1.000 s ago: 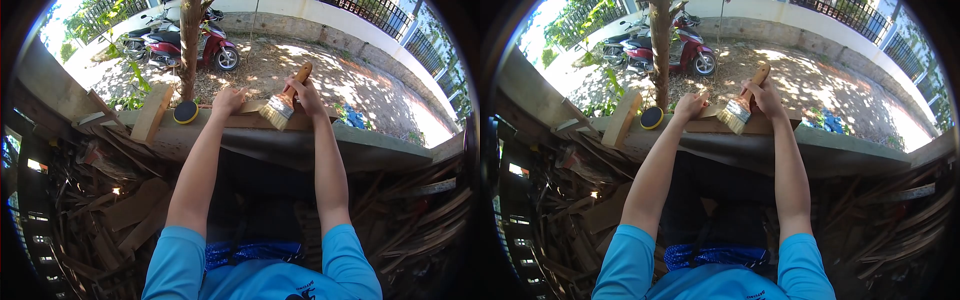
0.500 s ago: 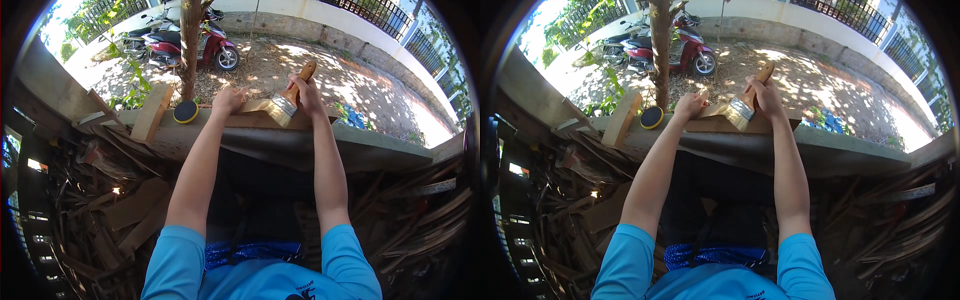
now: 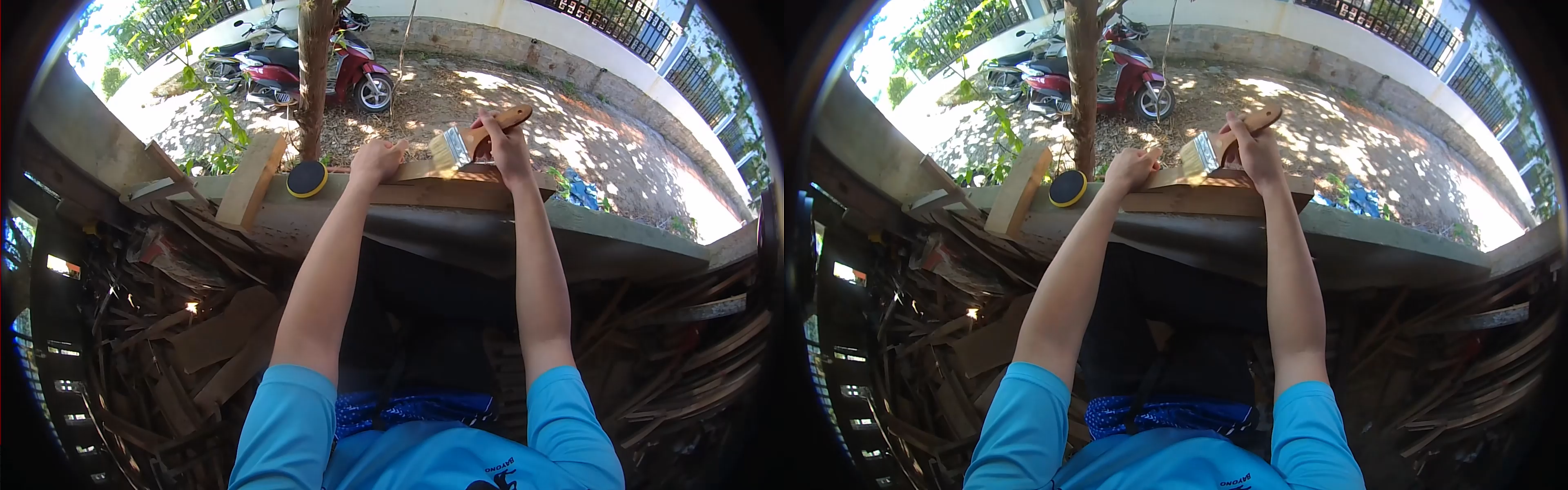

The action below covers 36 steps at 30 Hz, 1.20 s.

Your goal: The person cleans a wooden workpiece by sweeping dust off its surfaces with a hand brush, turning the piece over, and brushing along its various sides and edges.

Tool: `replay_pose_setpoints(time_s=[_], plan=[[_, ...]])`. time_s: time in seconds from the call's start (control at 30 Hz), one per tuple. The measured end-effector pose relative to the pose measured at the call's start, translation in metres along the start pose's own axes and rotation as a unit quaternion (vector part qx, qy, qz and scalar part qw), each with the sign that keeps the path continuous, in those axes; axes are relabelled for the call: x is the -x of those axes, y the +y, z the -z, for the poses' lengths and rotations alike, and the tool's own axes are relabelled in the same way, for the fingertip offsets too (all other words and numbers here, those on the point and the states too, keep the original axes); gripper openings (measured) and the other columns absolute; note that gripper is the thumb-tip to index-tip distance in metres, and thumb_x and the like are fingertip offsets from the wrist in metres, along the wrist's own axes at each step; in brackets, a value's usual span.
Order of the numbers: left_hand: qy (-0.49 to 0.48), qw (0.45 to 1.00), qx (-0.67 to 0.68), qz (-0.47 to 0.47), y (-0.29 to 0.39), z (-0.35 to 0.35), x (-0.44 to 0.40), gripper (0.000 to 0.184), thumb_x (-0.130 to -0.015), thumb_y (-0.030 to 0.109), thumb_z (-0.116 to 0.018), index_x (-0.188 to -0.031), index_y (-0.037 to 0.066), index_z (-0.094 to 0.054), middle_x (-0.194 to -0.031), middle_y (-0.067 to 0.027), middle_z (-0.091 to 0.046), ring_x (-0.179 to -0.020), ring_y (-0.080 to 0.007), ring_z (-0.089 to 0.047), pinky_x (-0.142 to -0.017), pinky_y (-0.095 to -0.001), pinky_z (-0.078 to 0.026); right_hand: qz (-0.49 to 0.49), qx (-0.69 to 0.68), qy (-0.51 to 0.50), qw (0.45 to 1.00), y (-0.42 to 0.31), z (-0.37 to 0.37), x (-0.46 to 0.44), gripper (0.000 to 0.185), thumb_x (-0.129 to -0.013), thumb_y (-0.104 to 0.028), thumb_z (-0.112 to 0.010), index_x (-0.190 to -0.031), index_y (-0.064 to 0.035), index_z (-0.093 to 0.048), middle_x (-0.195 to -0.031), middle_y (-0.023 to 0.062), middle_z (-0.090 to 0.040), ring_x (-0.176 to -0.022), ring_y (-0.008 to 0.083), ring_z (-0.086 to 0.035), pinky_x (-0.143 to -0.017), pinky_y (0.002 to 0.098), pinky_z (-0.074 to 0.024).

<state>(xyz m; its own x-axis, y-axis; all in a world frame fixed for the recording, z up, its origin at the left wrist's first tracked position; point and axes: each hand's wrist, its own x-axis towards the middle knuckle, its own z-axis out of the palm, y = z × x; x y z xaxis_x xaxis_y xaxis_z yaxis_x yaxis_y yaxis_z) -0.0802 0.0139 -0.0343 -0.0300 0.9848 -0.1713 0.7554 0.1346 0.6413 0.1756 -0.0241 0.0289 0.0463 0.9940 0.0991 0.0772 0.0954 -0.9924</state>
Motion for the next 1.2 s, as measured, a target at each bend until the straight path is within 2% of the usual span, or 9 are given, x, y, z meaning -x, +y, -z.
replay_pose_setpoints(time_s=[0.2,0.33,0.47,0.6,0.8,0.83,1.03,1.13,1.2], plan=[[0.005,1.0,-0.004,-0.007,0.002,0.001,0.003,0.051,-0.089,0.054,-0.052,-0.091,0.011,-0.08,-0.106,-0.0213,-0.075,-0.104,-0.0386,-0.07,-0.095,-0.0473,-0.052,0.053,0.04,-0.016,0.998,0.016,0.008,-0.013,0.043,-0.096,-0.036,-0.062,-0.076,0.0011,-0.07,-0.069,0.0056,-0.065,-0.067,0.0144,-0.061,-0.068,0.0316,-0.047],[-0.004,1.0,-0.009,-0.019,0.0,0.0,-0.001,0.051,-0.089,0.053,-0.051,-0.092,0.011,-0.08,-0.106,-0.0222,-0.074,-0.105,-0.0402,-0.069,-0.096,-0.0484,-0.052,0.001,-0.01,0.053,0.999,0.006,0.001,-0.007,0.041,-0.097,-0.034,-0.062,-0.074,-0.0005,-0.068,-0.067,0.0049,-0.064,-0.066,0.0148,-0.061,-0.065,0.0306,-0.0458],[0.016,1.0,-0.007,-0.018,0.001,0.0,0.003,0.05,-0.089,0.052,-0.051,-0.092,0.011,-0.08,-0.106,-0.0223,-0.074,-0.105,-0.0403,-0.069,-0.097,-0.0485,-0.052,0.05,-0.037,-0.042,0.997,0.025,0.008,-0.018,0.037,-0.098,-0.033,-0.064,-0.074,-0.0042,-0.067,-0.068,0.0034,-0.063,-0.06,0.0117,-0.058,-0.057,0.0291,-0.0445],[0.008,1.0,-0.001,-0.015,0.001,0.0,0.003,0.05,-0.088,0.053,-0.052,-0.092,0.012,-0.08,-0.106,-0.0218,-0.074,-0.105,-0.039,-0.069,-0.097,-0.0476,-0.052,0.006,-0.018,0.016,1.0,0.003,0.001,-0.002,0.039,-0.097,-0.033,-0.064,-0.077,-0.0006,-0.07,-0.07,0.0063,-0.066,-0.063,0.0132,-0.06,-0.063,0.0285,-0.0461],[0.005,1.0,0.005,-0.003,0.002,0.001,0.002,0.049,-0.087,0.053,-0.053,-0.089,0.013,-0.08,-0.106,-0.0207,-0.075,-0.105,-0.037,-0.07,-0.097,-0.0465,-0.052,0.025,0.031,-0.009,0.999,0.007,0.005,-0.004,0.041,-0.098,-0.034,-0.064,-0.075,-0.0001,-0.07,-0.07,0.0067,-0.067,-0.066,0.0142,-0.062,-0.066,0.0299,-0.0476],[0.005,1.0,0.005,-0.003,0.002,0.0,0.001,0.049,-0.087,0.053,-0.053,-0.088,0.013,-0.08,-0.105,-0.0206,-0.075,-0.105,-0.0368,-0.071,-0.097,-0.0465,-0.052,0.038,-0.035,-0.047,0.998,0.034,0.012,-0.022,0.041,-0.098,-0.034,-0.063,-0.077,-0.0002,-0.072,-0.07,0.0058,-0.067,-0.067,0.014,-0.062,-0.067,0.0305,-0.0479],[0.0,1.0,0.01,-0.006,0.001,0.0,0.002,0.049,-0.086,0.054,-0.053,-0.087,0.012,-0.08,-0.104,-0.0191,-0.076,-0.102,-0.0359,-0.071,-0.095,-0.0458,-0.052,0.03,0.013,0.05,0.998,0.004,-0.002,-0.003,0.041,-0.098,-0.034,-0.064,-0.076,-0.0004,-0.071,-0.069,0.0052,-0.066,-0.067,0.0141,-0.062,-0.067,0.0307,-0.0485],[-0.003,1.0,-0.001,-0.004,0.002,0.001,0.002,0.05,-0.087,0.054,-0.053,-0.089,0.013,-0.08,-0.104,-0.0183,-0.076,-0.102,-0.0354,-0.071,-0.094,-0.0454,-0.052,-0.015,0.047,-0.003,0.999,0.005,0.003,-0.005,0.046,-0.099,-0.04,-0.064,-0.075,-0.0014,-0.07,-0.07,0.0056,-0.068,-0.068,0.0145,-0.064,-0.068,0.0312,-0.0497],[0.003,1.0,0.003,0.0,0.003,0.001,0.004,0.05,-0.087,0.054,-0.053,-0.09,0.013,-0.081,-0.104,-0.0182,-0.076,-0.103,-0.0352,-0.071,-0.094,-0.0454,-0.052,0.05,0.024,-0.048,0.997,0.024,0.008,-0.014,0.05,-0.099,-0.045,-0.064,-0.075,-0.0023,-0.07,-0.07,0.0046,-0.067,-0.064,0.0123,-0.062,-0.063,0.0297,-0.0486]])
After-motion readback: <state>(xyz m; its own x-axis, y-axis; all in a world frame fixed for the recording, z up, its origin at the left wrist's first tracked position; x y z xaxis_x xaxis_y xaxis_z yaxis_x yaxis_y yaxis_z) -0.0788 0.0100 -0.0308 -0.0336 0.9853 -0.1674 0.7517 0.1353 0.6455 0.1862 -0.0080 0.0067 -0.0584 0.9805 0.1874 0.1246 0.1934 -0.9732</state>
